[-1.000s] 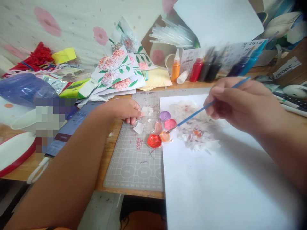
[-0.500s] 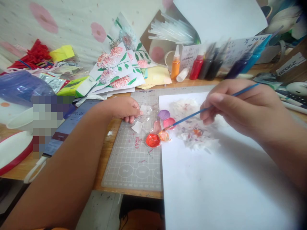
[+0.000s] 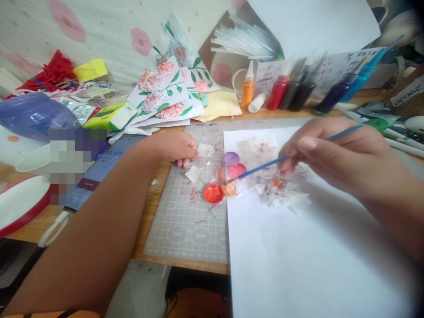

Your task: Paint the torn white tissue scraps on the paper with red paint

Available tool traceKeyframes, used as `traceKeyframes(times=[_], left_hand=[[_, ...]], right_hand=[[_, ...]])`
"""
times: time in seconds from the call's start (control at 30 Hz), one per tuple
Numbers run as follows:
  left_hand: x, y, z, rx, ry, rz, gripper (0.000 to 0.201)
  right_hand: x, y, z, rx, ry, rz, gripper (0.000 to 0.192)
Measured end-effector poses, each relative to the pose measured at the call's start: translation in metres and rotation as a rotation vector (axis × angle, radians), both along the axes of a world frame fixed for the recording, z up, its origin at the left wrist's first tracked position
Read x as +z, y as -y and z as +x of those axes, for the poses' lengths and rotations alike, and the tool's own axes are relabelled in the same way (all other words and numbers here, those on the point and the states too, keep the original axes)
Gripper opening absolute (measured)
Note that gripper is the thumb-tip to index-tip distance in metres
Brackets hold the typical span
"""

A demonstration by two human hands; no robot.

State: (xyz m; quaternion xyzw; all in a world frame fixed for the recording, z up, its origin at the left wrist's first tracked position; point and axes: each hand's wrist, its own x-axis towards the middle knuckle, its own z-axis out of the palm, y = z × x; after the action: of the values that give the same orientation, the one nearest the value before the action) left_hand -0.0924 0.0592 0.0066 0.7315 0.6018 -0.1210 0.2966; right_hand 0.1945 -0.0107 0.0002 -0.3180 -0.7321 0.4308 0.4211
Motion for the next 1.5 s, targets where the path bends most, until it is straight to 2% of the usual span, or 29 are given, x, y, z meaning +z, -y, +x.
traceKeyframes(times=[0.27,0.53,0.73,1.03,1.17,1.23,1.37,1.43,1.5], left_hand=[[0.002,0.002,0.003,0.003,-0.055,0.019,0.035],[0.001,0.001,-0.001,-0.009,0.004,0.010,0.034],[0.003,0.003,0.003,-0.002,-0.022,0.008,0.031],[0.005,0.003,0.004,-0.010,-0.009,-0.001,0.031],[0.006,0.005,0.005,-0.014,-0.010,0.004,0.031],[0.006,0.005,0.005,-0.014,-0.012,0.009,0.032],[0.004,0.003,0.003,-0.009,-0.001,-0.002,0.035],[0.003,0.002,0.002,-0.008,-0.003,-0.009,0.036],[0.003,0.002,0.002,-0.005,-0.007,-0.011,0.036]], right_hand=[[-0.003,-0.005,0.002,0.105,-0.032,-0.118,0.020],[-0.002,-0.009,0.002,0.193,-0.090,-0.211,0.020],[0.000,-0.013,-0.002,0.076,-0.219,-0.434,0.025],[0.001,-0.020,-0.003,-0.034,-0.368,-0.529,0.016],[-0.002,-0.018,-0.004,-0.045,-0.279,-0.417,0.018],[-0.003,-0.014,-0.005,-0.026,-0.179,-0.250,0.020],[-0.001,-0.005,-0.005,-0.033,0.100,0.180,0.017],[0.002,-0.002,-0.004,-0.018,0.203,0.302,0.014],[0.004,0.000,-0.002,0.007,0.248,0.335,0.015]])
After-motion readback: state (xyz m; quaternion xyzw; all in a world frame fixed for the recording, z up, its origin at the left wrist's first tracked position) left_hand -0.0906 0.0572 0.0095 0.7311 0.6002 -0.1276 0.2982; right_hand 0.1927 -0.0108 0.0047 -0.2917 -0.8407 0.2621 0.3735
